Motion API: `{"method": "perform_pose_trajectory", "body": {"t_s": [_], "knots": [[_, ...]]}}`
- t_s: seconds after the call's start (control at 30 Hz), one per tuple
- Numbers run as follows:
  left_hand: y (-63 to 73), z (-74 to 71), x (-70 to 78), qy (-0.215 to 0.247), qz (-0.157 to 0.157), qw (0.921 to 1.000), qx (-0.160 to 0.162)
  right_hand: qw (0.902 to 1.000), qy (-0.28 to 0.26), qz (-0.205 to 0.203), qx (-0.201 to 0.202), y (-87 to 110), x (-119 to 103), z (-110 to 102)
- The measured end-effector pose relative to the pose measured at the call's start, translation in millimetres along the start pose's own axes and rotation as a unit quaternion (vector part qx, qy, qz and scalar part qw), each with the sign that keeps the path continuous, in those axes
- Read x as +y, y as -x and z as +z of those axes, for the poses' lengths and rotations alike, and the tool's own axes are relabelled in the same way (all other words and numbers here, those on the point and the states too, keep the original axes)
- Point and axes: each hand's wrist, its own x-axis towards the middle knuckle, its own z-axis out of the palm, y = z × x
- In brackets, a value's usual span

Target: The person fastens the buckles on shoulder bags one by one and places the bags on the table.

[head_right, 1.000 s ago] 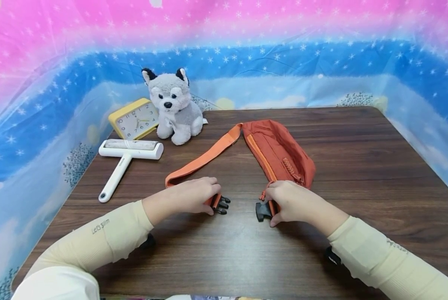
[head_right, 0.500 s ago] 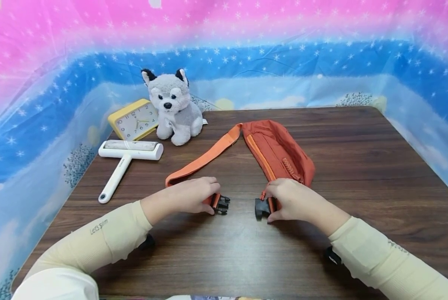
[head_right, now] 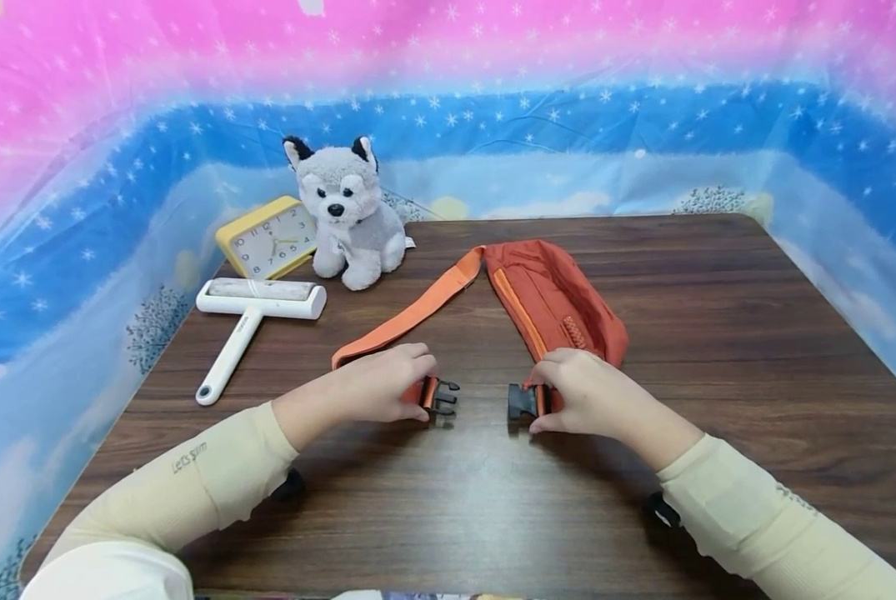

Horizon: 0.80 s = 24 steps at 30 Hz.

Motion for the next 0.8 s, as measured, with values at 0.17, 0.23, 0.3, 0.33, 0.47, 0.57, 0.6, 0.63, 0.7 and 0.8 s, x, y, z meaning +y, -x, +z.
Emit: {"method": "perform_pose_trajectory", "body": {"t_s": [0.17, 0.23, 0.3, 0.33, 0.47, 0.57, 0.6, 0.63, 0.7, 0.8], "knots": [[1.3, 1.5, -2.0, 0.005, 0.007, 0.9997, 0.021, 0.9999, 0.006, 0.010, 0.006, -0.2, -1.7, -1.4], [1.5, 1.1, -3.2, 0.006, 0.009, 0.9995, 0.030, 0.9998, 0.008, 0.012, 0.011, -1.1, -2.2, -2.1], [1.7, 0.7, -4.5, 0.006, 0.014, 0.9991, 0.040, 0.9997, 0.009, 0.011, 0.018, -2.0, -2.2, -2.6], [1.8, 0.6, -5.2, 0.005, 0.016, 0.9988, 0.046, 0.9997, 0.009, 0.011, 0.022, -2.4, -2.2, -2.9], [2.4, 0.2, -6.1, 0.012, 0.021, 0.9981, 0.057, 0.9994, 0.007, 0.011, 0.032, -2.4, -1.4, -2.7], [3.3, 0.1, -6.4, 0.014, 0.019, 0.9979, 0.061, 0.9993, 0.007, 0.018, 0.032, -1.9, -0.5, -2.1], [3.4, 0.0, -6.6, 0.013, 0.019, 0.9978, 0.062, 0.9992, 0.008, 0.020, 0.032, -1.9, -0.2, -2.2], [3.6, 0.0, -6.9, 0.012, 0.018, 0.9978, 0.063, 0.9992, 0.008, 0.021, 0.033, -1.8, -0.1, -2.3], [4.0, -0.1, -7.4, 0.012, 0.021, 0.9975, 0.067, 0.9990, 0.009, 0.024, 0.037, -1.8, 0.2, -2.7], [4.3, -0.1, -8.0, 0.018, 0.029, 0.9968, 0.073, 0.9987, 0.007, 0.025, 0.043, -2.4, -0.1, -3.4]]}}
